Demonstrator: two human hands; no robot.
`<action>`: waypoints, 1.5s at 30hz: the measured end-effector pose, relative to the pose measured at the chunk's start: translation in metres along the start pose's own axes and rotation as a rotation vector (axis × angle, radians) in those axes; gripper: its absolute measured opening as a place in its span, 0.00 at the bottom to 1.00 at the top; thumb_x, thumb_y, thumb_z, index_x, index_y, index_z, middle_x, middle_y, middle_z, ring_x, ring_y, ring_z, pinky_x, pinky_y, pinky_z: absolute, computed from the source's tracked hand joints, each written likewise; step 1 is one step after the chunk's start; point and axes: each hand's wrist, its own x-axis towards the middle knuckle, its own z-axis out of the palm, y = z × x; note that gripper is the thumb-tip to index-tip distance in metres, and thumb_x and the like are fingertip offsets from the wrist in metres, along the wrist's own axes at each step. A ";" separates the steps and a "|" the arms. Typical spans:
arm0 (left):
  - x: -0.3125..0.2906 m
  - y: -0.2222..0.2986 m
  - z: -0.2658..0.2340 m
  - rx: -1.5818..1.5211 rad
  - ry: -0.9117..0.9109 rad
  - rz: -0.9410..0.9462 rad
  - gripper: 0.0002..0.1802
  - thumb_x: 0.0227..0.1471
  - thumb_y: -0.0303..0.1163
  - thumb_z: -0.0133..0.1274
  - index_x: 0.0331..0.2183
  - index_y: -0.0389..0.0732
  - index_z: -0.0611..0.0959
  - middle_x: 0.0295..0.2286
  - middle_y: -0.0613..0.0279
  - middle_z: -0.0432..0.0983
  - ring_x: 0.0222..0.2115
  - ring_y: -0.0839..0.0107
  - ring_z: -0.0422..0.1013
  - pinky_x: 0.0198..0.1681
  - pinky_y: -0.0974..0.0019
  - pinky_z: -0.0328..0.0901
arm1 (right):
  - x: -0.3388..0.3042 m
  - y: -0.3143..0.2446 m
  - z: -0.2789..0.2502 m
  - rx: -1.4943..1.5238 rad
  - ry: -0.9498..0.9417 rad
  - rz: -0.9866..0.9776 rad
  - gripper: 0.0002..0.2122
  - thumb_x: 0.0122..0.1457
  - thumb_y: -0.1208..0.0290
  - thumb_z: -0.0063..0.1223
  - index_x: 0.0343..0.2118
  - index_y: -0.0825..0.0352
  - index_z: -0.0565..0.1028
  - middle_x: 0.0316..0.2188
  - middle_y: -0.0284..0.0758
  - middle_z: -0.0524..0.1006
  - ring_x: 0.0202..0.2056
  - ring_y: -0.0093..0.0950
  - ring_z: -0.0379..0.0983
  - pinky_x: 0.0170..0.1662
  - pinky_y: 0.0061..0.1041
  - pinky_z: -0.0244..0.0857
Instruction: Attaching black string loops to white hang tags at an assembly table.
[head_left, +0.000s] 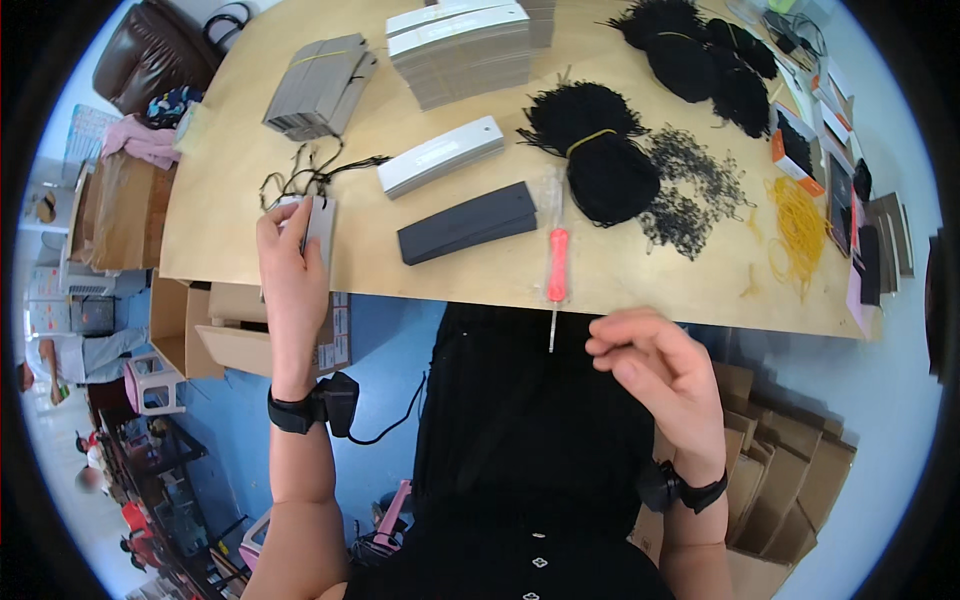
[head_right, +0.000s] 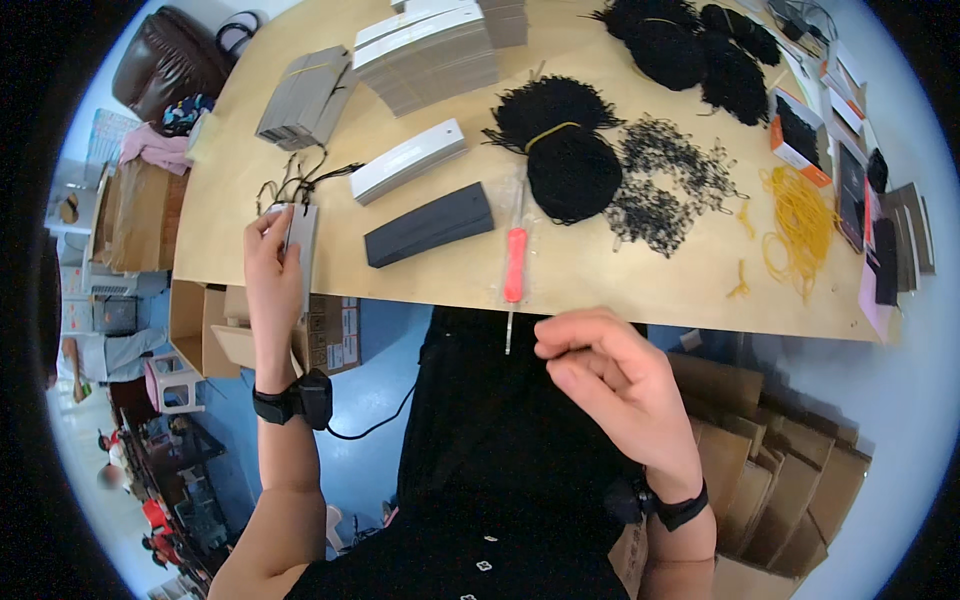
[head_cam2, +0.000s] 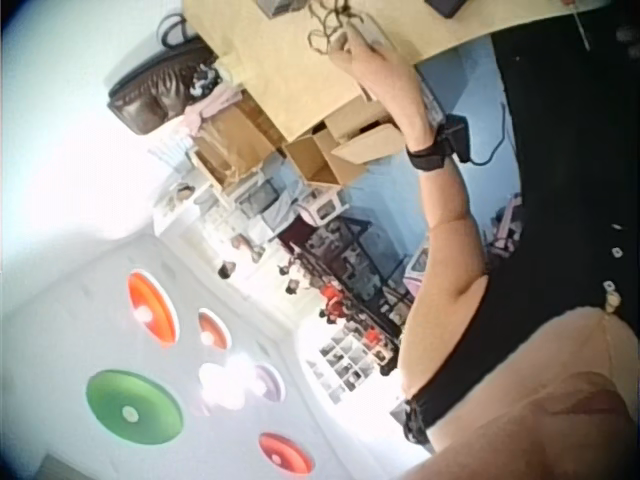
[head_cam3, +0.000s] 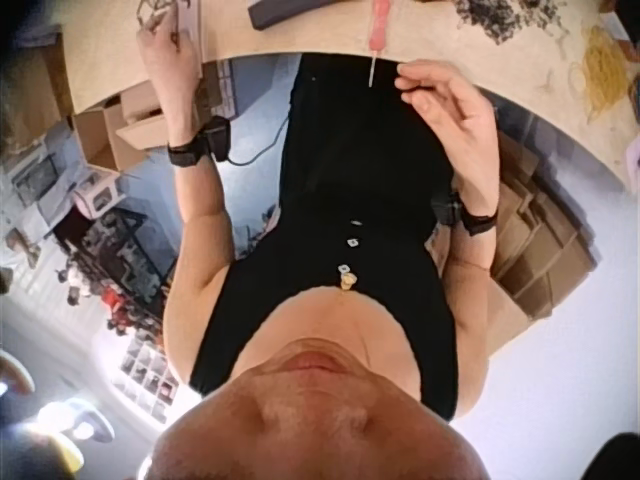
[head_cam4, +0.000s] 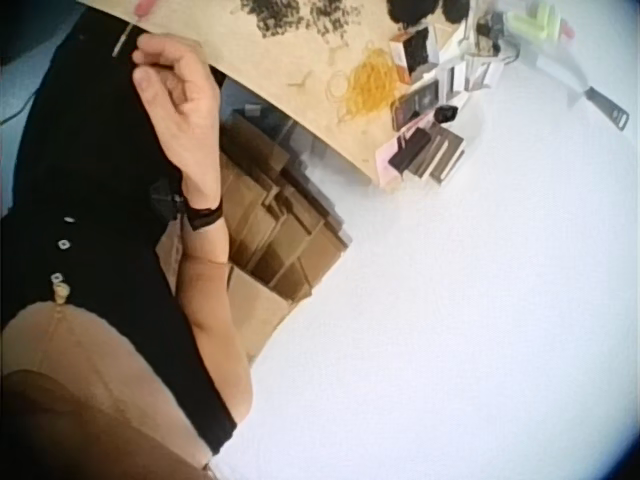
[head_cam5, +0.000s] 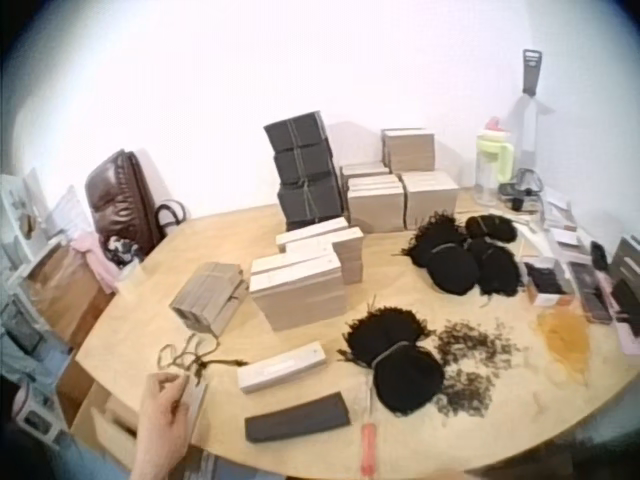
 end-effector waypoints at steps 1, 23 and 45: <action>-0.005 -0.002 0.005 0.162 0.036 0.063 0.24 0.52 0.17 0.49 0.52 0.34 0.77 0.49 0.47 0.68 0.47 0.56 0.68 0.50 0.59 0.63 | 0.006 -0.002 -0.003 -0.292 0.071 -0.094 0.11 0.60 0.81 0.54 0.47 0.71 0.75 0.46 0.38 0.74 0.48 0.26 0.73 0.49 0.25 0.70; -0.048 0.170 0.046 -0.970 -0.403 0.116 0.15 0.54 0.15 0.52 0.44 0.34 0.81 0.40 0.55 0.75 0.34 0.70 0.75 0.38 0.70 0.70 | 0.090 -0.002 -0.012 -1.302 0.526 -0.822 0.07 0.49 0.83 0.60 0.31 0.67 0.76 0.30 0.35 0.71 0.33 0.33 0.71 0.36 0.29 0.66; -0.021 0.170 0.066 -1.681 -0.922 -0.746 0.19 0.66 0.37 0.46 0.50 0.33 0.77 0.30 0.69 0.74 0.26 0.82 0.63 0.31 0.74 0.60 | 0.004 0.033 0.023 -1.278 0.010 -0.866 0.12 0.44 0.79 0.61 0.34 0.70 0.73 0.34 0.38 0.73 0.26 0.31 0.70 0.27 0.25 0.65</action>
